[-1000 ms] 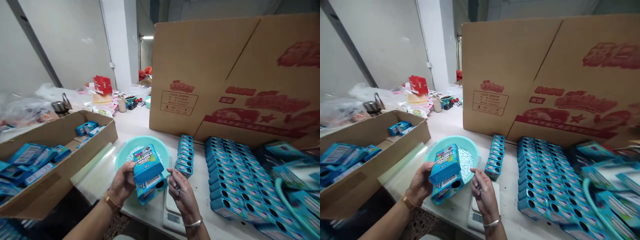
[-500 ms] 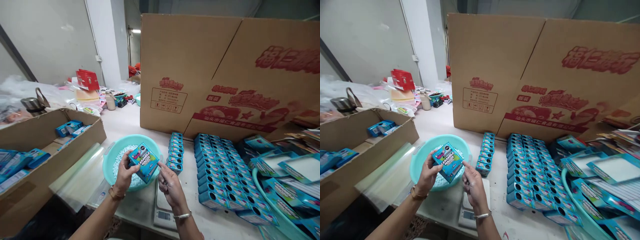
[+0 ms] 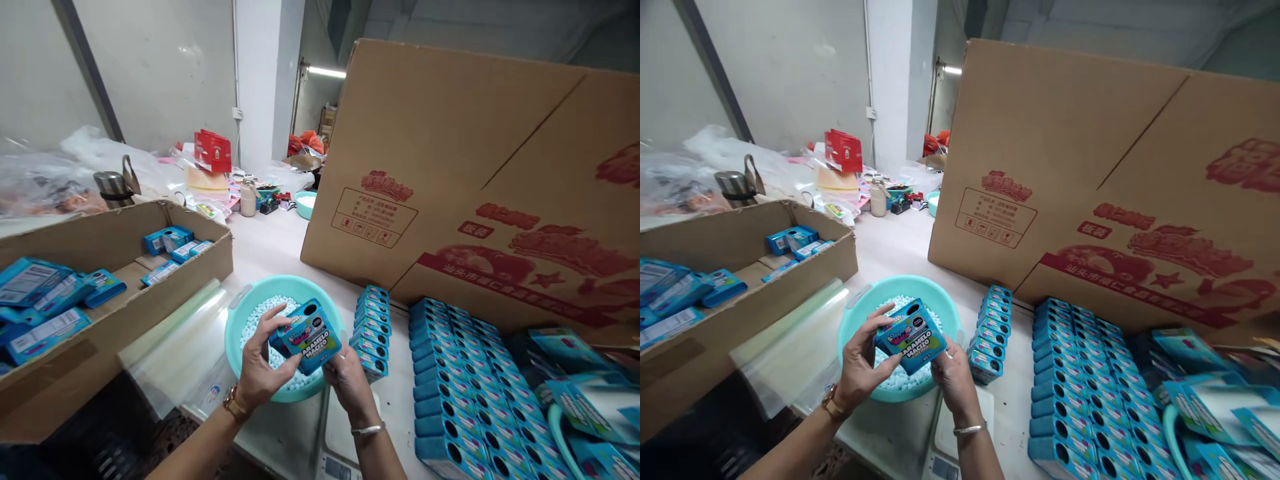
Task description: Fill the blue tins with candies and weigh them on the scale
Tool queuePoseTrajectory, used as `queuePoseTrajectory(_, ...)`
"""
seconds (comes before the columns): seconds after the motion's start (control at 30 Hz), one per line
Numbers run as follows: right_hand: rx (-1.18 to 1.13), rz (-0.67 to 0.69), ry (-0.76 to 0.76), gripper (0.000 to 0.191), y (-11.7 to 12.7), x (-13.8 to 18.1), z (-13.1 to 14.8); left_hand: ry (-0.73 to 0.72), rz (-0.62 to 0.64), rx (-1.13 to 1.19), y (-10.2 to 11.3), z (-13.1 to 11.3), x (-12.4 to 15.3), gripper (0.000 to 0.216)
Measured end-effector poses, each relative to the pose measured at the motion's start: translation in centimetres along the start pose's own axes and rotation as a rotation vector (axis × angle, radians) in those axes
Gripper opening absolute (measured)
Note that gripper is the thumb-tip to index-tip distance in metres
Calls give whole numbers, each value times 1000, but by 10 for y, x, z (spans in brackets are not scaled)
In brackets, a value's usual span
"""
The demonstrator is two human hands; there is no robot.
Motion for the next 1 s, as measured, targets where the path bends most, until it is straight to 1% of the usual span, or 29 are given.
queuePoseTrajectory(0.07, 127, -47, 35, 36, 5, -5, 7, 10, -124, -13, 12, -1, -2, 53)
queuePoseTrajectory(0.13, 272, -101, 50, 40, 13, -11, 15, 68, -252, -16, 28, 2, -6, 63)
queuePoseTrajectory(0.17, 344, -115, 56, 43, 17, -14, 19, 100, -289, -15, 36, 5, -8, 65)
queuePoseTrajectory(0.2, 416, -120, 67, 43, 20, -16, 24, 128, -288, -12, 42, 7, -13, 64)
queuePoseTrajectory(0.23, 490, -113, 88, 42, 22, -19, 29, 147, -248, -10, 47, 8, -20, 60)
queuePoseTrajectory(0.27, 568, -98, 117, 40, 23, -22, 36, 155, -173, -15, 50, 9, -27, 53)
queuePoseTrajectory(0.3, 649, -78, 150, 37, 23, -25, 43, 154, -63, -35, 50, 8, -35, 47)
queuePoseTrajectory(0.37, 812, -38, 203, 32, 20, -31, 56, 114, 234, -119, 42, 4, -45, 39)
queuePoseTrajectory(0.43, 932, -18, 223, 28, 18, -37, 68, 33, 497, -217, 31, -2, -46, 36)
queuePoseTrajectory(0.47, 956, -17, 221, 27, 18, -40, 72, -7, 577, -254, 27, -4, -44, 36)
queuePoseTrajectory(0.5, 945, -21, 202, 27, 19, -44, 74, -43, 609, -283, 24, -6, -43, 36)
queuePoseTrajectory(0.53, 895, -32, 158, 27, 22, -48, 75, -78, 593, -313, 23, -6, -42, 37)
queuePoseTrajectory(0.57, 804, -43, 87, 29, 25, -52, 72, -118, 536, -348, 24, -5, -41, 38)
queuePoseTrajectory(0.6, 686, -52, -6, 32, 29, -56, 66, -174, 453, -394, 25, -5, -41, 39)
queuePoseTrajectory(0.67, 434, -72, -203, 39, 35, -59, 50, -336, 266, -512, 26, -8, -38, 45)
queuePoseTrajectory(0.7, 328, -87, -282, 42, 36, -60, 41, -429, 196, -578, 24, -10, -35, 48)
queuePoseTrajectory(0.73, 243, -96, -342, 43, 35, -59, 34, -514, 163, -651, 19, -11, -32, 51)
queuePoseTrajectory(0.77, 179, -106, -389, 44, 34, -59, 28, -582, 171, -730, 10, -10, -29, 52)
queuePoseTrajectory(0.8, 124, -120, -429, 44, 32, -57, 22, -630, 218, -811, 0, -8, -27, 53)
queuePoseTrajectory(0.9, -5, -137, -504, 42, 23, -51, 9, -702, 440, -1012, -26, 6, -21, 49)
queuePoseTrajectory(0.97, -44, -135, -533, 40, 16, -47, 5, -748, 566, -1075, -33, 16, -20, 57)
queuePoseTrajectory(1.0, -58, -128, -541, 40, 13, -46, 5, -782, 597, -1087, -34, 19, -22, 61)
Point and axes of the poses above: each hand's wrist, its own x-axis away from the middle knuckle, its own y-axis out of the back of the hand, z = x × y, the point moved 7 cm from there along -x, towards the middle knuckle, and after that the axes turned 1 degree about z, right-handed, at the moved point
